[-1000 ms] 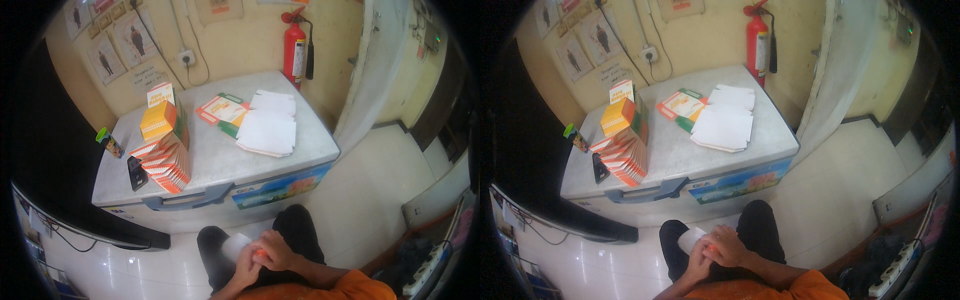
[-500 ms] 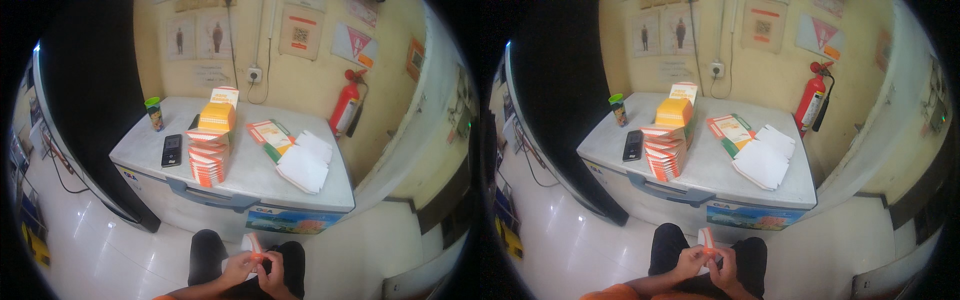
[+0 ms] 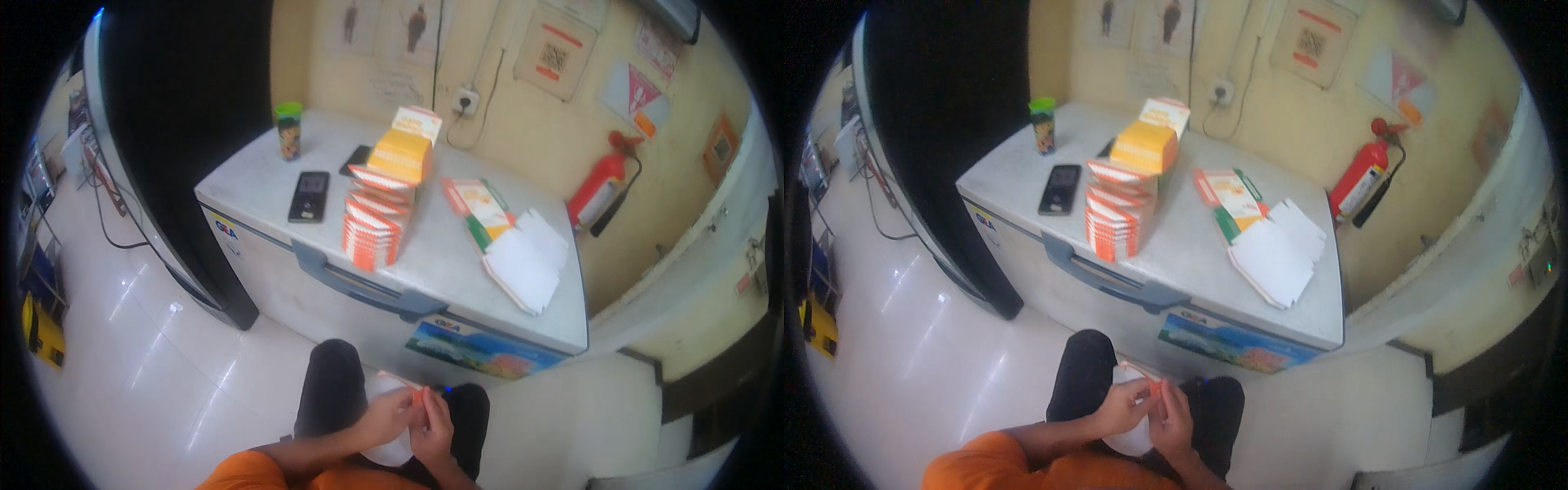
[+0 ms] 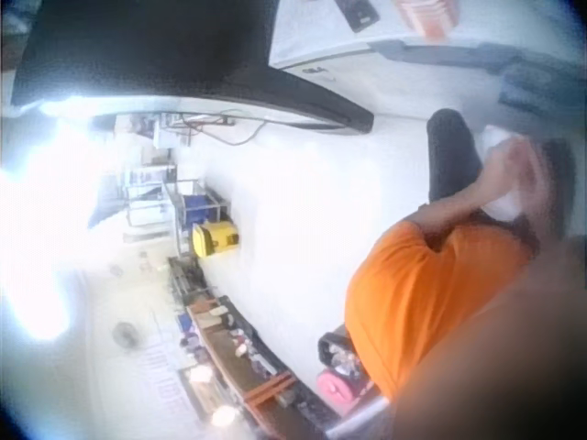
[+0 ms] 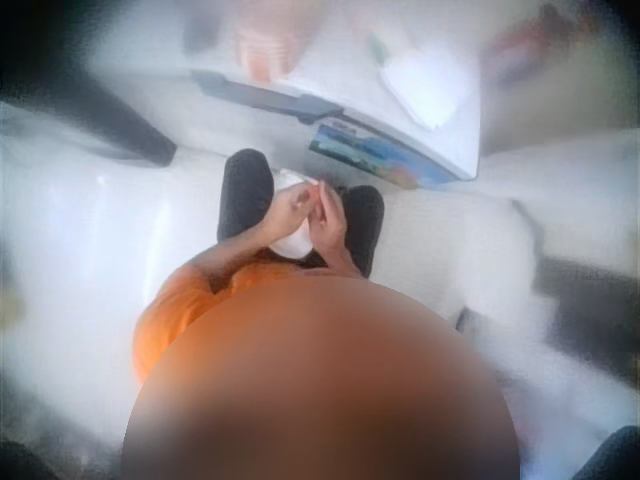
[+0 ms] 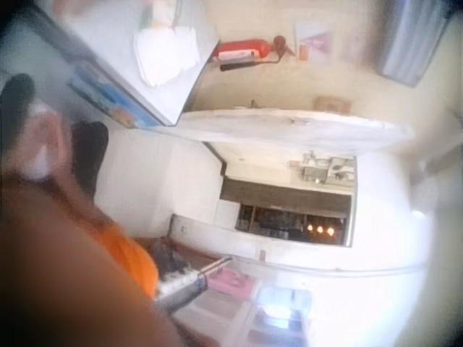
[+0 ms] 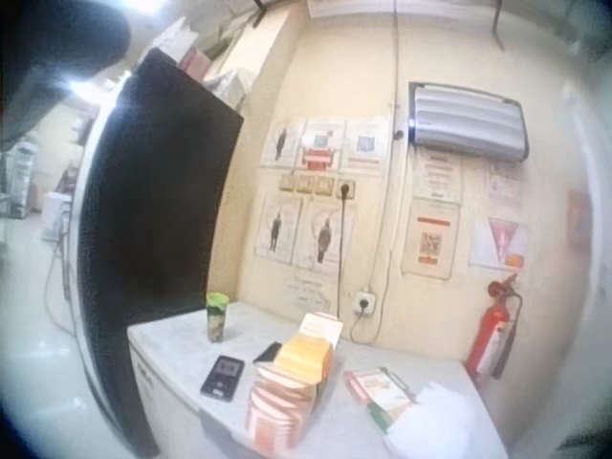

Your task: The person sits on the floor and folds flat cardboard pieces into small rectangular boxes by hand. They repeatedly pick up a flat piece, fold the sides, and place the finished box on a growing stack on a chest freezer.

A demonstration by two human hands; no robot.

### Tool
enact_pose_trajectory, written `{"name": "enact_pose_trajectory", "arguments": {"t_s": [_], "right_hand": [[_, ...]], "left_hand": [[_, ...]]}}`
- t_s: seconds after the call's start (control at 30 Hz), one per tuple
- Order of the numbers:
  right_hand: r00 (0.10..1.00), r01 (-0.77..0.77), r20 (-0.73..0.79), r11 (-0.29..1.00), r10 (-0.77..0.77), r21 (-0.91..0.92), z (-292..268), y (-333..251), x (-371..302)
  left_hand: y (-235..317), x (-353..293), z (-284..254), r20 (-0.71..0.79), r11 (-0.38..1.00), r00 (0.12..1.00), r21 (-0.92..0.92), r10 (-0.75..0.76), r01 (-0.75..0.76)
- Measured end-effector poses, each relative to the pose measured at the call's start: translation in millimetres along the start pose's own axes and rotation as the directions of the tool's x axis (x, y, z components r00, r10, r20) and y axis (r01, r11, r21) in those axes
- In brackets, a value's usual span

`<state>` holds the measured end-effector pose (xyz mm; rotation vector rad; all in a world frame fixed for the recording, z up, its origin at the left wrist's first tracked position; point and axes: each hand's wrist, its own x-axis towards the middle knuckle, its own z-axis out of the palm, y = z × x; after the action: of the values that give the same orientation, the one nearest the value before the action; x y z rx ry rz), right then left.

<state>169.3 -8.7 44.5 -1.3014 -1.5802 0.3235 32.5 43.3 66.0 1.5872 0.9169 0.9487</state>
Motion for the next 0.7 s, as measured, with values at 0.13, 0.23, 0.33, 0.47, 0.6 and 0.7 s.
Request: {"name": "enact_pose_trajectory", "arguments": {"t_s": [0.13,0.23,0.33,0.47,0.6,0.7], "right_hand": [[0.995,0.086,0.04,0.996,-0.087,0.038,0.8,9.0,5.7],[0.997,0.035,0.061,0.998,-0.038,0.05,-0.8,1.6,7.2],[0.995,-0.066,0.082,0.988,0.055,0.141,-5.1,0.0,2.6],[0.984,-0.176,0.052,0.918,0.169,0.354,-0.7,9.9,-6.7],[0.951,-0.308,0.155,0.777,0.268,0.549,-12.1,9.7,1.9],[0.892,-0.452,0.3,0.648,0.338,0.613,-28.8,-6.6,21.9]], "left_hand": [[4.1,-3.2,-9.2,0.017,0.997,0.998,0.032,0.063,-0.063],[6.1,-4.5,-20.1,0.05,0.997,0.996,0.021,0.069,-0.07],[10.5,-3.7,-24.7,0.09,0.997,0.995,0.059,0.045,-0.051],[2.5,-4.3,-20.5,0.028,0.995,0.995,-0.012,0.099,-0.099],[-5.9,-4.2,-15.1,-0.052,0.991,0.99,-0.028,0.132,-0.133],[-6.9,-4.4,-13.3,-0.101,0.987,0.984,-0.054,0.145,-0.151]]}}
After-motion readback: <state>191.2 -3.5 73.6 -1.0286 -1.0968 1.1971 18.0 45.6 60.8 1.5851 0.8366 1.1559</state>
